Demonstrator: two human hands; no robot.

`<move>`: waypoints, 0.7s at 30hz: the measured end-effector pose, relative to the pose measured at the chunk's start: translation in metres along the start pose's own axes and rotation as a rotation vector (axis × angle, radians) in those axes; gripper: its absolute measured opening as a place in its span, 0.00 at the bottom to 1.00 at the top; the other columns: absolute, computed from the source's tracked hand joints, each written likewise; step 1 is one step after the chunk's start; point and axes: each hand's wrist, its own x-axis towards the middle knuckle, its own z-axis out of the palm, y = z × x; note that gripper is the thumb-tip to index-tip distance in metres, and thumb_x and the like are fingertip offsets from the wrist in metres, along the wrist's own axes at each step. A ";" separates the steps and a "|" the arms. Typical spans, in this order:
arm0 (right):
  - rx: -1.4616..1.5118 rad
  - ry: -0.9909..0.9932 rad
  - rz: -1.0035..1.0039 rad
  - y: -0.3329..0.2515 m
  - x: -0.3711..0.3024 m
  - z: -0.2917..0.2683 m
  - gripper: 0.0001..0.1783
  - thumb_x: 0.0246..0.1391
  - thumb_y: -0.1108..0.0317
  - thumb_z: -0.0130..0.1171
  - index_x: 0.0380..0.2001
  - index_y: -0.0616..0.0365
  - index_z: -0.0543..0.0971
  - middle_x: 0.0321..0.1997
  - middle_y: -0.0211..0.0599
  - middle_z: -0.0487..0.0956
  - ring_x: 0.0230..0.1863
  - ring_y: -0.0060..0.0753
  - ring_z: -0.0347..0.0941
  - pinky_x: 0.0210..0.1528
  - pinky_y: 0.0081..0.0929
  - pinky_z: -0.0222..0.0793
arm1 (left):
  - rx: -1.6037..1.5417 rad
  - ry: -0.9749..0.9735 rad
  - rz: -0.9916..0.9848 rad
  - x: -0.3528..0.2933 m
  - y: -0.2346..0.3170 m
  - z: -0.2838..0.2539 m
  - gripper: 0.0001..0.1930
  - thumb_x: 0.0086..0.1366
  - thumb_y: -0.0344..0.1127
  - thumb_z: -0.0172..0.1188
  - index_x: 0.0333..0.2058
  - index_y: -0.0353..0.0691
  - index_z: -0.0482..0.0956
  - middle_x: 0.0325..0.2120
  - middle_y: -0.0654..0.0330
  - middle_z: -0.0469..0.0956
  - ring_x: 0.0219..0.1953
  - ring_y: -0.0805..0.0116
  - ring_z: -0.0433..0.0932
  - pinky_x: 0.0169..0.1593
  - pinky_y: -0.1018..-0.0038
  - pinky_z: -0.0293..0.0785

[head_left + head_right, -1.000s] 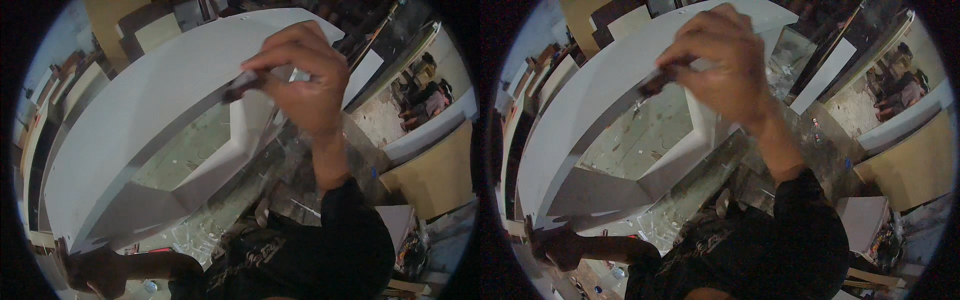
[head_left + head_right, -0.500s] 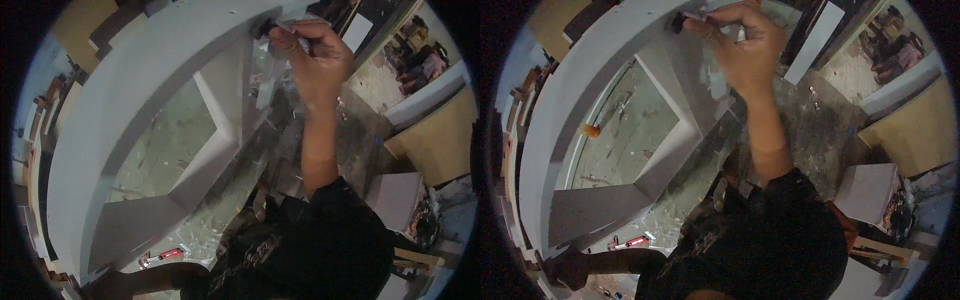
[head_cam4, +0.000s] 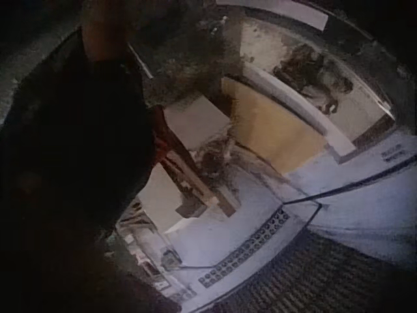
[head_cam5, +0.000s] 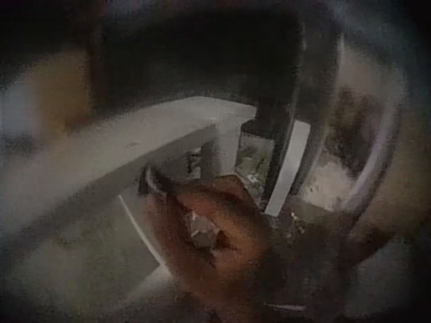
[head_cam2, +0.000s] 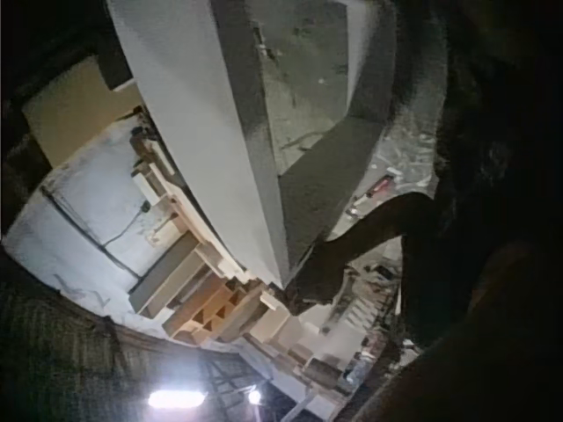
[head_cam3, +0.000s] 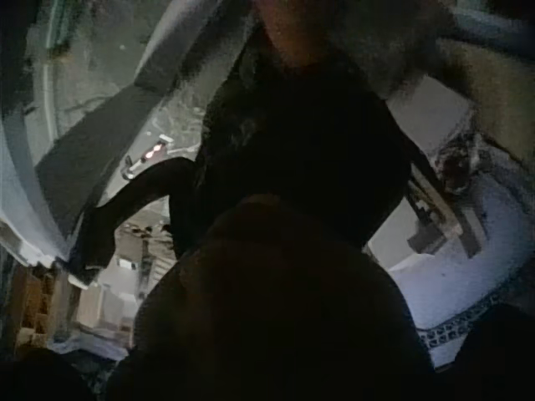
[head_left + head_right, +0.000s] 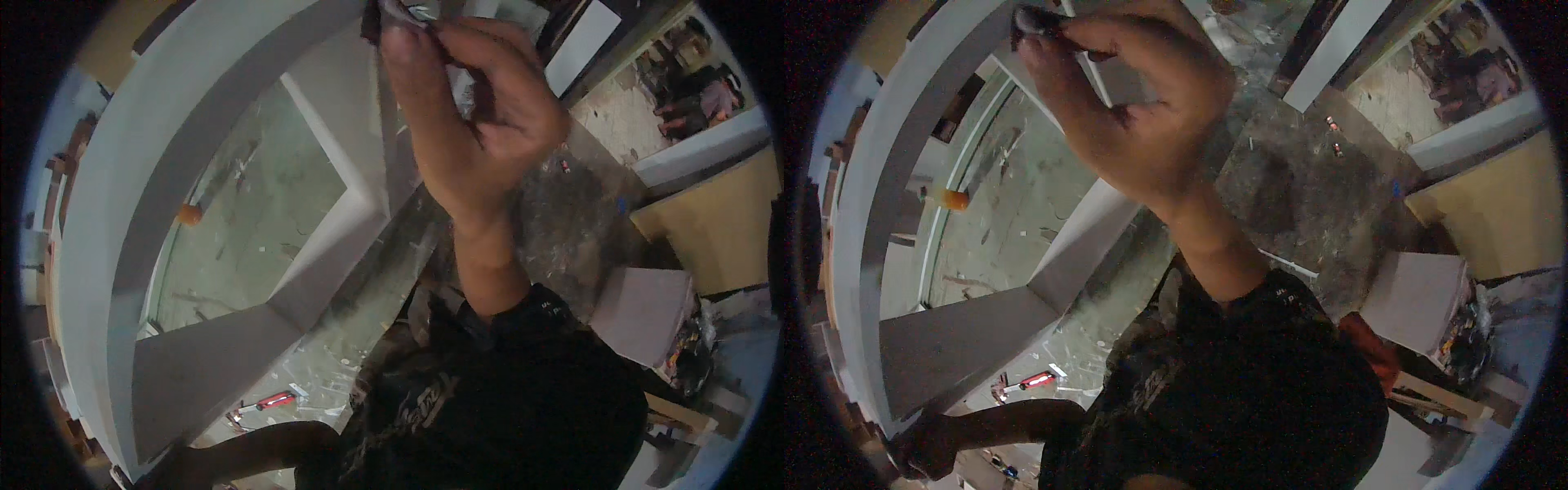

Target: The person sands the inner edges of a white wooden cabinet piece using a small piece of sandpaper, applying water from a bottle to the surface between sanding actions.

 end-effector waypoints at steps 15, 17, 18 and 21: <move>-0.062 0.153 -0.069 0.002 -0.003 0.024 0.11 0.42 0.89 0.67 0.27 0.64 0.78 0.30 0.39 0.80 0.29 0.25 0.76 0.31 0.23 0.75 | -0.044 -0.055 -0.004 -0.002 0.010 0.006 0.18 0.55 0.46 0.61 0.37 0.37 0.76 0.34 0.54 0.74 0.36 0.62 0.72 0.39 0.66 0.69; -0.128 0.144 -0.108 0.009 -0.015 0.022 0.11 0.42 0.90 0.66 0.25 0.64 0.77 0.29 0.39 0.80 0.28 0.26 0.76 0.30 0.24 0.75 | -0.053 -0.065 -0.009 -0.004 0.012 0.008 0.18 0.55 0.46 0.61 0.38 0.37 0.75 0.34 0.54 0.74 0.37 0.62 0.72 0.39 0.66 0.69; -0.155 0.142 -0.116 0.011 -0.025 0.023 0.12 0.41 0.90 0.66 0.24 0.63 0.76 0.29 0.38 0.80 0.28 0.26 0.76 0.30 0.24 0.75 | -0.053 -0.067 -0.007 -0.004 0.011 0.007 0.18 0.55 0.46 0.61 0.38 0.37 0.75 0.34 0.54 0.74 0.37 0.61 0.72 0.40 0.66 0.69; -0.208 0.144 -0.076 0.017 -0.058 0.022 0.13 0.40 0.90 0.65 0.21 0.62 0.74 0.28 0.38 0.78 0.28 0.26 0.75 0.29 0.25 0.75 | -0.054 -0.068 0.001 -0.003 0.011 0.009 0.19 0.55 0.46 0.61 0.38 0.37 0.75 0.35 0.53 0.74 0.38 0.61 0.72 0.40 0.65 0.68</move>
